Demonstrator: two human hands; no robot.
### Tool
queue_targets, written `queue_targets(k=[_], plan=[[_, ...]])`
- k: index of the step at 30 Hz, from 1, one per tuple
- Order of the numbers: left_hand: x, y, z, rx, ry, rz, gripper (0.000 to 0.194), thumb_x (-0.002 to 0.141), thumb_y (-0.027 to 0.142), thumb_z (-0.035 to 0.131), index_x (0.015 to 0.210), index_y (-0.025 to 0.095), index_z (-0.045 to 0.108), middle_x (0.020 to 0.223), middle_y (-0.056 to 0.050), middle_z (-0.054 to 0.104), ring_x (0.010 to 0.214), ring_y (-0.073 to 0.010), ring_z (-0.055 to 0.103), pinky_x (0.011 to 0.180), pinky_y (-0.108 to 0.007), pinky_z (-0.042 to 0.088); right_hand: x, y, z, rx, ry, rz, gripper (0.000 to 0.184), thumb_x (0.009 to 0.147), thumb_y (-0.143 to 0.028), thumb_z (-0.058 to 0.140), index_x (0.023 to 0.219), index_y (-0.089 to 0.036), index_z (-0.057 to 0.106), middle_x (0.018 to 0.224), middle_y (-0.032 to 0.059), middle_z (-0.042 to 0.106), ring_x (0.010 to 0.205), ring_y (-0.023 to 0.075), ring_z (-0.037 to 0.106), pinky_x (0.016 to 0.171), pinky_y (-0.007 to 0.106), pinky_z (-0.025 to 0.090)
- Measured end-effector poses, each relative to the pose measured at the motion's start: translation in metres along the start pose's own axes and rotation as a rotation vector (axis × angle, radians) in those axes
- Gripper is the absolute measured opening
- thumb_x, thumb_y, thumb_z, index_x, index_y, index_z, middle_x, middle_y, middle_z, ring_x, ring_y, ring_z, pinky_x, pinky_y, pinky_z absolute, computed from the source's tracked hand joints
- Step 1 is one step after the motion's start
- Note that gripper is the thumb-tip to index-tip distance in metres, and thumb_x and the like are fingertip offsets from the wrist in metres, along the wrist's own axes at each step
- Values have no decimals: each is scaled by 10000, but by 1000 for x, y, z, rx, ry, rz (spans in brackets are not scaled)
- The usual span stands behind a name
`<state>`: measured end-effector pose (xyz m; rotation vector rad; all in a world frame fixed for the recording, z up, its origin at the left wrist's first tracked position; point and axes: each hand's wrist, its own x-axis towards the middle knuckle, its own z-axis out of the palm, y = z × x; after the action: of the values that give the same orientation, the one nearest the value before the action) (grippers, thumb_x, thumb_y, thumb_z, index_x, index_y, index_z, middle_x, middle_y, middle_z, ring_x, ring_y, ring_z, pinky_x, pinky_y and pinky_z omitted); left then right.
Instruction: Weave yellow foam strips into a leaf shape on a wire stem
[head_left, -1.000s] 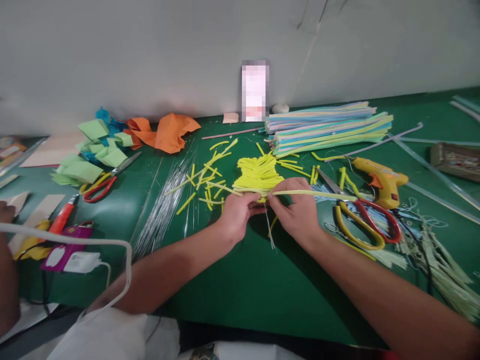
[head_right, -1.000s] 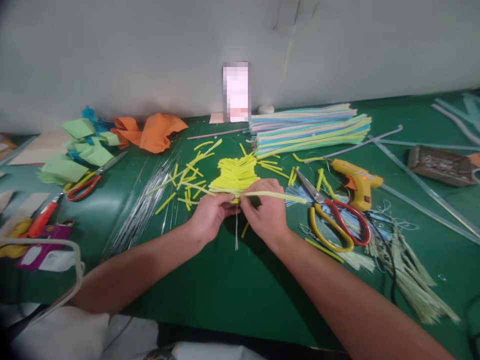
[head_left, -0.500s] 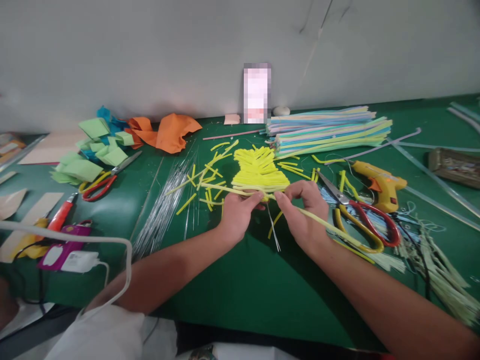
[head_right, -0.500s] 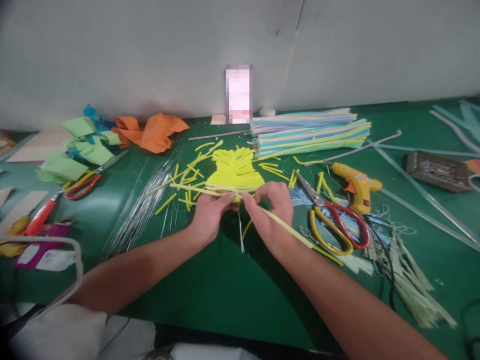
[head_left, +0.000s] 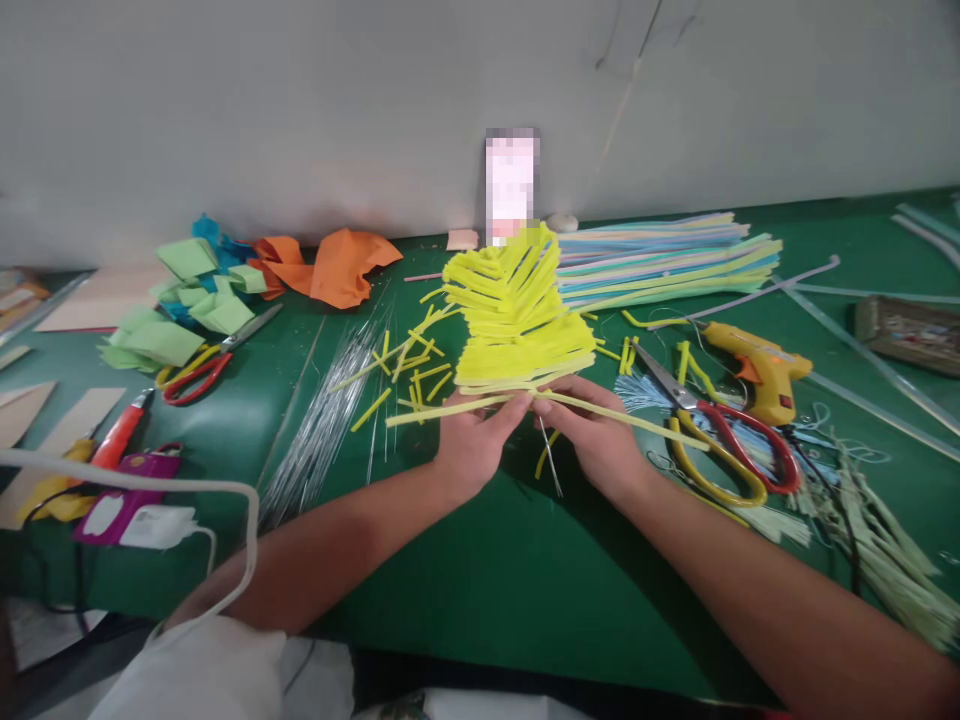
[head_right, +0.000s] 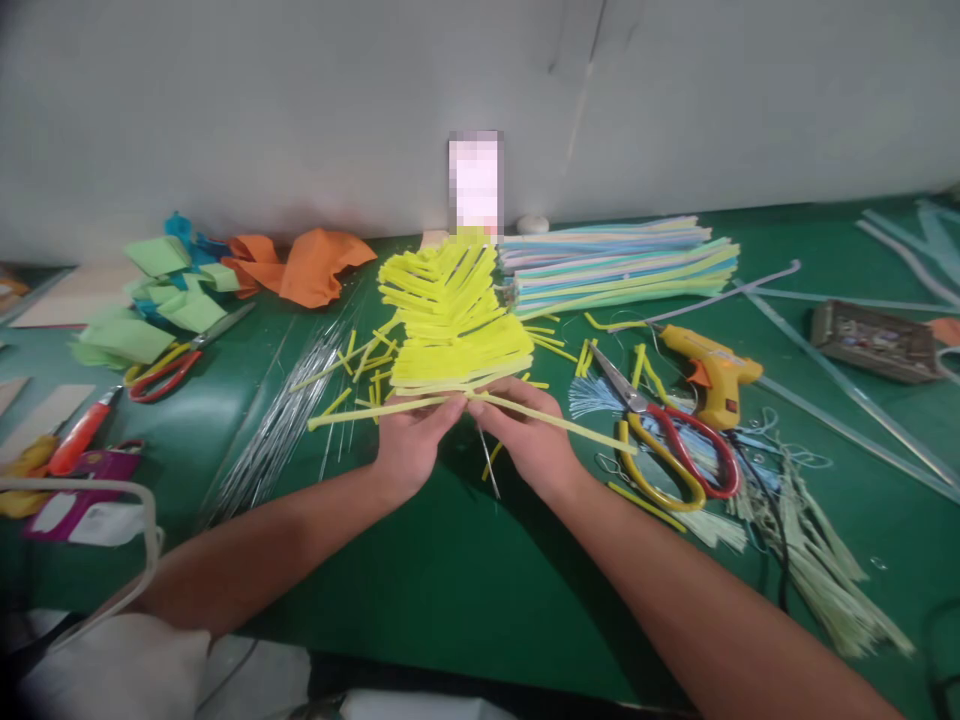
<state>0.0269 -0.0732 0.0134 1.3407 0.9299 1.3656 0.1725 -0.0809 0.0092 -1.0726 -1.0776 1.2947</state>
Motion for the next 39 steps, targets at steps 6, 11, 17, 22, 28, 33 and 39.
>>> queue_targets(k=[6,11,17,22,28,33,39], plan=[[0,-6,0,7,8,-29,167,809,329,737,890,184,751,882,-47,764,820,-200,715,811,-359,606,3,3,-2,121,-41,30,143,712,-321,811,790,-227,737,687,-20,693,598,119,623,620,275,519],[0,-3,3,-90,-32,-121,186,806,333,733,772,154,696,677,-24,684,547,-139,616,550,-299,561,2,3,1,195,-82,103,174,719,-312,803,790,-193,698,651,-7,686,567,146,651,604,293,537],[1,5,4,-155,-89,-206,319,853,362,680,636,141,606,517,6,565,423,-125,564,436,-278,515,1,-3,4,159,-178,209,263,711,-382,807,778,-175,659,613,-3,671,501,146,625,530,291,522],[2,-1,4,-188,-34,-186,230,809,348,728,739,151,632,566,15,587,460,-124,568,453,-283,529,1,-8,6,60,-116,163,315,650,-421,842,663,-178,643,613,0,672,518,132,620,540,280,528],[1,-3,7,-224,-41,-296,244,761,342,760,674,147,643,586,5,593,522,-121,574,512,-276,513,1,-3,5,16,-31,119,317,636,-418,850,649,-187,632,590,-8,663,509,122,610,518,261,512],[1,0,9,-295,-10,-357,195,727,293,758,684,134,654,573,5,582,503,-119,541,476,-268,480,0,0,5,-22,-43,119,313,648,-414,845,685,-177,643,622,9,688,521,125,622,527,257,517],[3,0,8,-365,-36,-388,211,743,297,721,650,128,638,538,11,534,475,-107,500,436,-249,441,0,-3,6,-64,-88,133,333,663,-449,830,663,-171,646,635,16,689,529,127,625,530,257,519]])
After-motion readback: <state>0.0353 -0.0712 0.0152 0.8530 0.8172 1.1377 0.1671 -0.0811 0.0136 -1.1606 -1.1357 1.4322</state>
